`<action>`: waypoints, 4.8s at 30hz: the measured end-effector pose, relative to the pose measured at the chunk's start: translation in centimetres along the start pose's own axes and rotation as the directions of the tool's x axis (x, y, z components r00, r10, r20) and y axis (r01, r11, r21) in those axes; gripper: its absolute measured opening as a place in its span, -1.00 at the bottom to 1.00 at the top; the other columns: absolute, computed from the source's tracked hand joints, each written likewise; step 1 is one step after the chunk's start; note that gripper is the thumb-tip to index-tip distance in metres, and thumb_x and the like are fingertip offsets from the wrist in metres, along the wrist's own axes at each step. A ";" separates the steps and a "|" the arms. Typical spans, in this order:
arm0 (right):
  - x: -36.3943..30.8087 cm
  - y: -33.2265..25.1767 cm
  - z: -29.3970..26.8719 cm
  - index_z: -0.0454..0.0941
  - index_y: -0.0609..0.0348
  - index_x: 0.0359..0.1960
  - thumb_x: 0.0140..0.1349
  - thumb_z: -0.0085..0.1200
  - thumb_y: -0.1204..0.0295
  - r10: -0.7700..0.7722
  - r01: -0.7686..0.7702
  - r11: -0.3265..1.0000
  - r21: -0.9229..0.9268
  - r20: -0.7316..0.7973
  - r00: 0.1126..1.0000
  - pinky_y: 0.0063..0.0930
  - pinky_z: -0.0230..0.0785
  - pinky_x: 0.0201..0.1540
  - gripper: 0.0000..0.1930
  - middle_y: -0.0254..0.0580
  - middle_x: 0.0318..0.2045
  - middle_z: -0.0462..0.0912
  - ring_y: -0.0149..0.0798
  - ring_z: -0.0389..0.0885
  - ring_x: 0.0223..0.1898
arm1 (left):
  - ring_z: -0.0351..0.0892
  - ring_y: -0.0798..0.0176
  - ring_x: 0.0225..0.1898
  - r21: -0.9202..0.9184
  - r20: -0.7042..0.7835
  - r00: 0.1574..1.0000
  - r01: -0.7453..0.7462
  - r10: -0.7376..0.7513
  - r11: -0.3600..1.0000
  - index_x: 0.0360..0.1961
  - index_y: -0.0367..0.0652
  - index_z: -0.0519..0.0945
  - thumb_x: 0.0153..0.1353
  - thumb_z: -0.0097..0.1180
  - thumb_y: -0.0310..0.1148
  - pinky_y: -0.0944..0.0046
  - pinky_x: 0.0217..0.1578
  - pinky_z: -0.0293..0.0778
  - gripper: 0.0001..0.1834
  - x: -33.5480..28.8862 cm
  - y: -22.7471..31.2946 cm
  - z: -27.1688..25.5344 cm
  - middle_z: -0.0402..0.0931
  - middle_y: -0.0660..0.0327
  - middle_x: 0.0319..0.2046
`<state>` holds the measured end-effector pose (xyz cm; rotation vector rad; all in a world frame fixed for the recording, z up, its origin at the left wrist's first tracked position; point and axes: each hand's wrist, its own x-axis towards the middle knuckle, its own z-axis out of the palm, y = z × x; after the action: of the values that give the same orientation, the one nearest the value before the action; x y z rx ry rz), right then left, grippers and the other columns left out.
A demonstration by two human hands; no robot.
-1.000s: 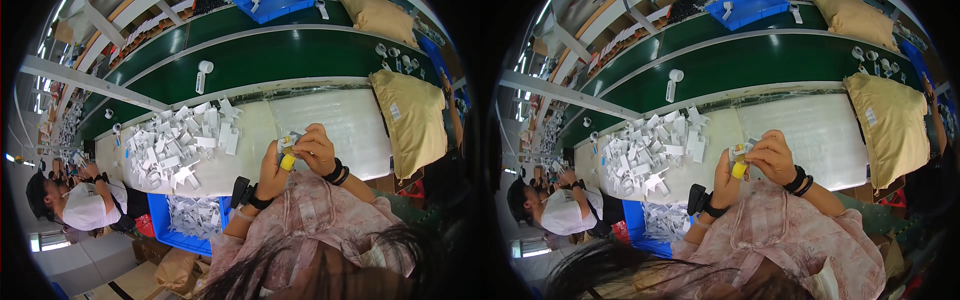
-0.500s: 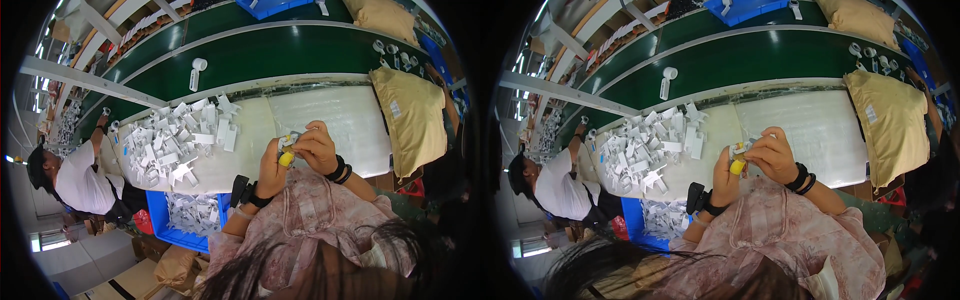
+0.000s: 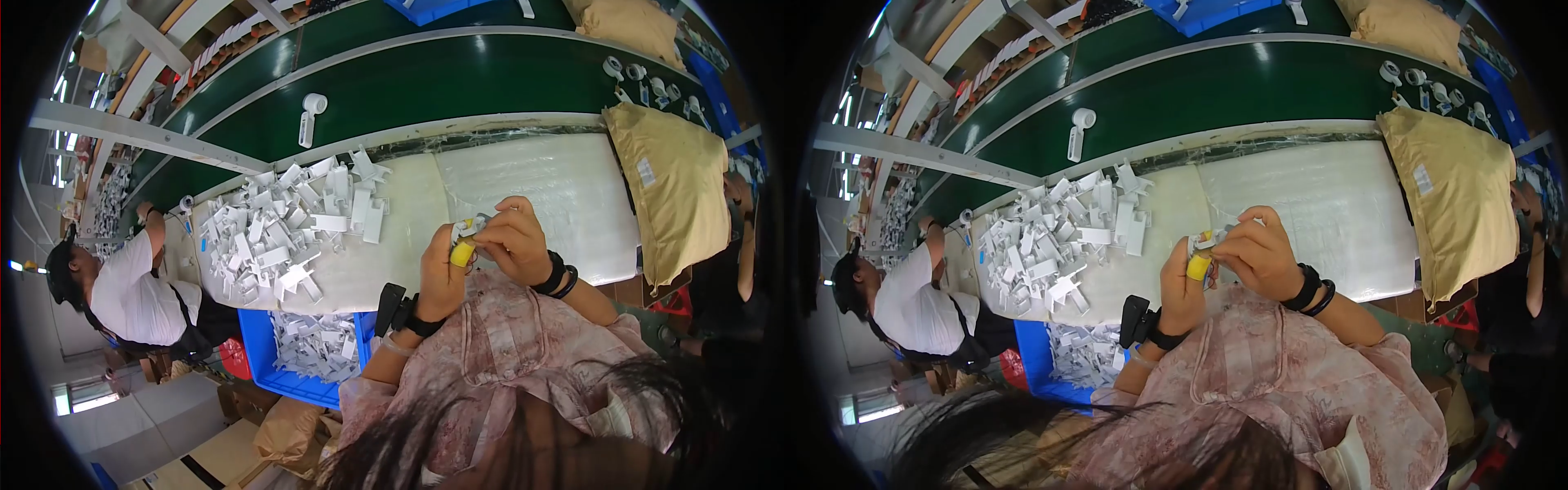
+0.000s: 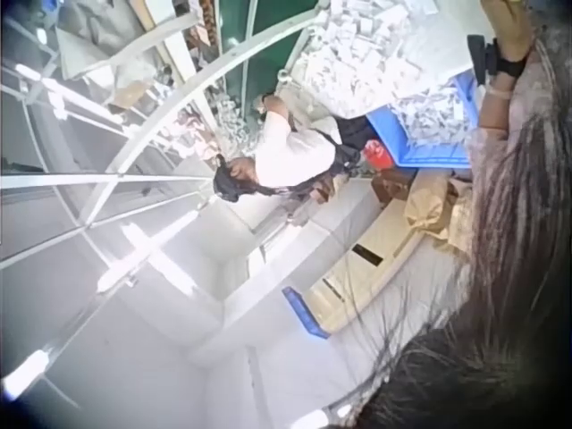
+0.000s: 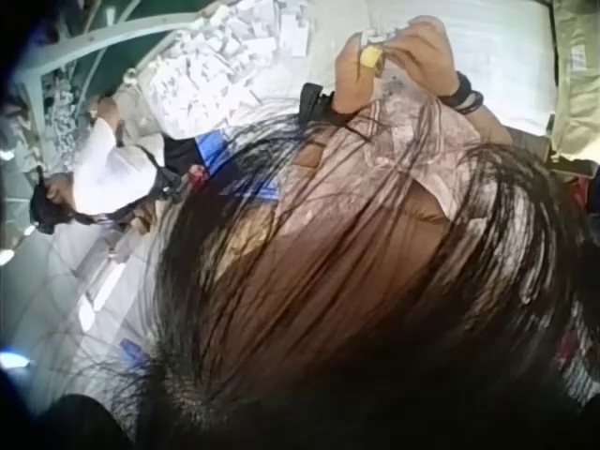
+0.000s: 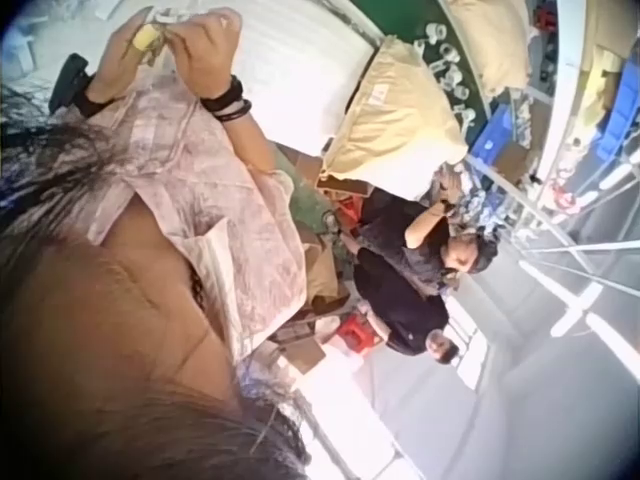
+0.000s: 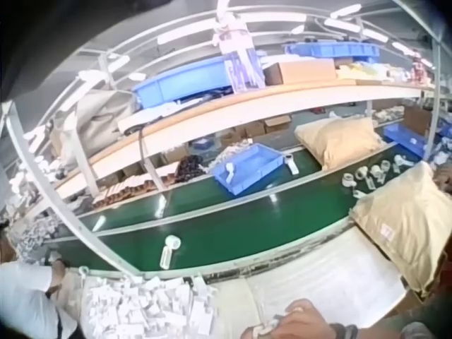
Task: The person picks up a white plastic housing and a blue battery, inserts the battery, and fits a fan motor and digital display into the assembly. They then snap a white cover onto the unit and place the completed handheld fan onto the conveyor belt.
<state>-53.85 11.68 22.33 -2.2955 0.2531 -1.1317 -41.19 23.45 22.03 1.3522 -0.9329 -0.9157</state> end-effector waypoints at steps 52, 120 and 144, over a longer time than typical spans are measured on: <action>12.1 5.2 -2.0 0.66 0.19 -0.25 0.04 0.29 0.04 0.004 -0.360 0.907 0.219 0.849 0.528 -0.54 0.28 -0.45 -0.55 -0.23 -0.44 0.65 -0.37 0.49 -0.49 | 0.60 0.22 -0.36 -0.438 0.288 0.911 0.399 -0.294 0.806 0.10 -0.23 0.29 0.40 -0.18 -0.06 0.26 -0.32 0.56 -0.53 1.8 0.1 -1.1 0.54 -0.03 -0.15; 1.6 -1.2 13.2 0.34 0.31 0.18 0.13 0.21 0.53 0.271 -0.820 0.282 0.498 0.779 0.566 -0.47 0.44 -0.03 -0.45 -0.22 -0.09 0.52 -0.43 0.47 -0.06 | 0.59 0.13 -0.25 -0.577 -0.761 0.582 -0.404 -0.287 0.709 0.08 -0.16 0.32 0.31 0.03 -0.32 0.17 -0.20 0.53 -0.64 -2.4 -7.6 -12.6 0.54 0.04 -0.14; 1.4 -1.6 11.7 0.20 0.24 0.20 0.11 0.15 0.66 0.060 -0.766 0.104 0.635 0.764 0.642 -0.43 0.37 0.05 -0.40 -0.16 0.10 0.38 -0.33 0.50 -0.01 | 0.57 0.06 -0.09 -0.614 -0.655 0.725 -0.348 -0.213 0.708 0.13 -0.18 0.28 0.33 -0.04 -0.41 0.11 -0.01 0.53 -0.64 -2.1 -5.8 -8.8 0.52 0.00 -0.12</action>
<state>-43.99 17.16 18.44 -1.0761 -0.0242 -0.0124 -33.78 28.51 16.16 0.8270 0.0086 -0.5159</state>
